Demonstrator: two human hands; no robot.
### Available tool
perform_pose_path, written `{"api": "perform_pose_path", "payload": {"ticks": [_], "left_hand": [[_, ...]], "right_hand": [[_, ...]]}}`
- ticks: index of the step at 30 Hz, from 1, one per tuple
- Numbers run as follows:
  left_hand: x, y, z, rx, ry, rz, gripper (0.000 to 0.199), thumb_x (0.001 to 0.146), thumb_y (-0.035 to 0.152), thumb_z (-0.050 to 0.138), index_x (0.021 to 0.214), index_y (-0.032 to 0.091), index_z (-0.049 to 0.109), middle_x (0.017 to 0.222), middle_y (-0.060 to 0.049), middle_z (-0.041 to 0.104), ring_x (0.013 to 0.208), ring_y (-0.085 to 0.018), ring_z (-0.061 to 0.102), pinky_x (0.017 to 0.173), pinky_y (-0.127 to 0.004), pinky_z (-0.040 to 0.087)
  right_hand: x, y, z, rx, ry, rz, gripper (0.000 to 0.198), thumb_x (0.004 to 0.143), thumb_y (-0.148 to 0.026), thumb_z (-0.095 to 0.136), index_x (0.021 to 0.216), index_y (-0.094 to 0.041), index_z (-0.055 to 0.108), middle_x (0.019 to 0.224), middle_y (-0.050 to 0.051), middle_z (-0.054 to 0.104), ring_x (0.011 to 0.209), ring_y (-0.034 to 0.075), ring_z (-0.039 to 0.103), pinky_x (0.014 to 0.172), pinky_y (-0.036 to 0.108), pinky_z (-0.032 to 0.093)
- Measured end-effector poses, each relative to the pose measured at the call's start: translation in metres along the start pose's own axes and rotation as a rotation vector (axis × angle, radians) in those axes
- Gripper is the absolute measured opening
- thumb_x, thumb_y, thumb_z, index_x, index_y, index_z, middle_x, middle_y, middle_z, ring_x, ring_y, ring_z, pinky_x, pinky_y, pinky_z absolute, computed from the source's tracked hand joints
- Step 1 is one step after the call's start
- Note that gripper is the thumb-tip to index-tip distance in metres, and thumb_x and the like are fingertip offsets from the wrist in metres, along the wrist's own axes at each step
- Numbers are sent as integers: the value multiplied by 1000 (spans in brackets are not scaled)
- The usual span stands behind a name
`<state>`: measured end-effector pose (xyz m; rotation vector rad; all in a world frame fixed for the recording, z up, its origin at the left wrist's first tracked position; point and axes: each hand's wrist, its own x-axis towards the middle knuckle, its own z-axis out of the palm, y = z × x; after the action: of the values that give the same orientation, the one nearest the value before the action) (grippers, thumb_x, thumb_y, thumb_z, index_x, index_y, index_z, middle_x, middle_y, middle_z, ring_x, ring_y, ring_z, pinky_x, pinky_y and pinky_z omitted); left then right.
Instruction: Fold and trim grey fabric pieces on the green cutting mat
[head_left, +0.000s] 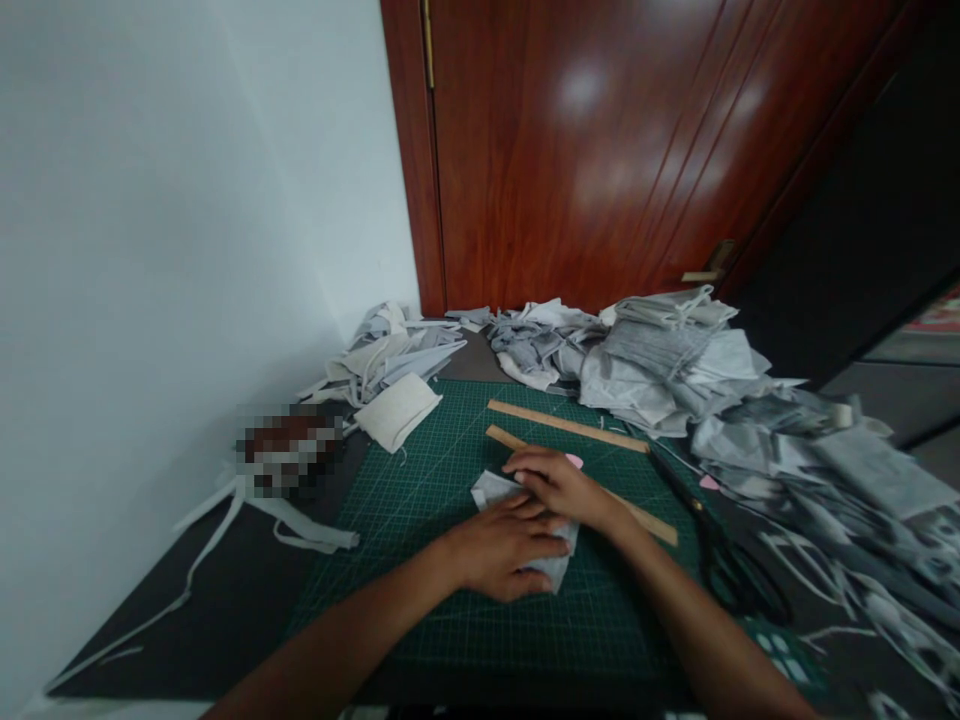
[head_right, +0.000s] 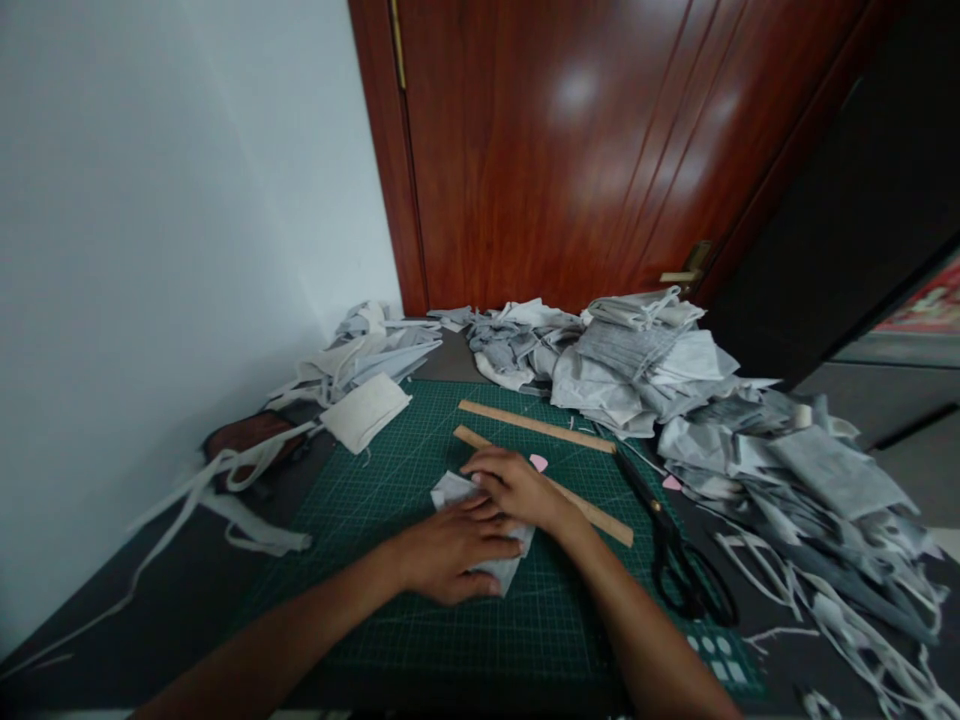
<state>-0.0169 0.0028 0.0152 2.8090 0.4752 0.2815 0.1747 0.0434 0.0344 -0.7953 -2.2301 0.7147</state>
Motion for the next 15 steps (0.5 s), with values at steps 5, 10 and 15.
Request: {"api": "perform_pose_path", "payload": {"ticks": [5,10,15], "left_hand": [[0,-1,1,-29,-30,-9,50,98,50,55,143,26,58,145,-6,61,139,-29,50,121,-45,33],[-1,-2,2,12,67,-74,37,101,51,52,111,23,74,135,-7,66,129,-27,56,116,-42,38],[0,-13,-4,54,239,-440,19,101,32,56,102,22,72,114,-5,69,110,-23,61,98,-39,46]], "right_hand": [[-14,22,14,-39,-101,-40,27,97,-12,49,102,-18,75,113,8,71,109,20,65,100,34,50],[-20,24,-1,-173,-79,15,23,96,-13,54,106,-19,74,115,10,69,113,26,60,102,44,44],[-29,27,-9,-266,-80,47,17,96,-21,64,111,-19,72,118,11,68,113,28,58,101,46,42]]}}
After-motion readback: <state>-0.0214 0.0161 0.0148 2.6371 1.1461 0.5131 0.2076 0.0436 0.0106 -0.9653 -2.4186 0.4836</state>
